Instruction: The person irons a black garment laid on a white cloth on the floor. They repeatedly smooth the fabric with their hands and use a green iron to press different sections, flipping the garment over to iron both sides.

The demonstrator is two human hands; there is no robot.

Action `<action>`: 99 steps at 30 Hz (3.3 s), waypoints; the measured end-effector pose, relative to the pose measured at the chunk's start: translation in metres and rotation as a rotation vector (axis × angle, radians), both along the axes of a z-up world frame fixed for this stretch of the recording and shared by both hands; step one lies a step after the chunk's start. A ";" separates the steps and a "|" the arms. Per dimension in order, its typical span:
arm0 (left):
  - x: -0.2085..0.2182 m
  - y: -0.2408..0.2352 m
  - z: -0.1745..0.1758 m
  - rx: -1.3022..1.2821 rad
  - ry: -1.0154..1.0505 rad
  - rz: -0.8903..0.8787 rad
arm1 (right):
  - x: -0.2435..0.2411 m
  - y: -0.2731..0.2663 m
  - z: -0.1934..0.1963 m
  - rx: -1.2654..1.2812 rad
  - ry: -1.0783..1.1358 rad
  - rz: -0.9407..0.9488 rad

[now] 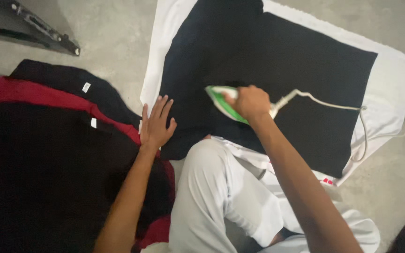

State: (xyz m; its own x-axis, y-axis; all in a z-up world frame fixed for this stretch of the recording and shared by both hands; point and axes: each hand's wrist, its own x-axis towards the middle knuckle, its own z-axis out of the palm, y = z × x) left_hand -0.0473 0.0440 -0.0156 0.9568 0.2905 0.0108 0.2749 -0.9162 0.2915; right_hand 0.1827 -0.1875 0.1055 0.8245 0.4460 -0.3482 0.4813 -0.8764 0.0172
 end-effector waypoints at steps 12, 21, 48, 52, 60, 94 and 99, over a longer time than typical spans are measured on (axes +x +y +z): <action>0.000 0.002 0.021 -0.105 0.062 0.060 | -0.021 0.084 0.001 0.028 0.061 0.172; 0.028 0.024 0.012 -0.055 0.045 0.108 | -0.012 0.094 -0.008 0.095 0.017 0.079; 0.075 0.074 0.076 -0.154 0.604 0.084 | 0.063 -0.015 0.028 0.044 0.033 0.156; 0.077 0.076 0.061 -0.138 0.618 0.088 | 0.142 -0.149 -0.032 -0.020 -0.141 -0.238; 0.077 0.069 0.074 -0.190 0.590 0.072 | 0.029 -0.143 0.040 -0.301 0.190 0.050; 0.081 0.010 0.040 -0.003 0.101 0.227 | 0.106 -0.256 -0.013 -0.151 0.064 0.010; 0.081 0.009 0.039 0.021 0.079 0.229 | 0.136 -0.279 -0.004 -0.231 0.073 -0.040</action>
State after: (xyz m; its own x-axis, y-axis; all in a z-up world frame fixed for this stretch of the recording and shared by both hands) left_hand 0.0341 0.0527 0.0239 0.8643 0.5001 -0.0534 0.4970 -0.8332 0.2422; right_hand 0.3190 -0.4662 0.1015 0.8091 0.3150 -0.4960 0.4532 -0.8719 0.1856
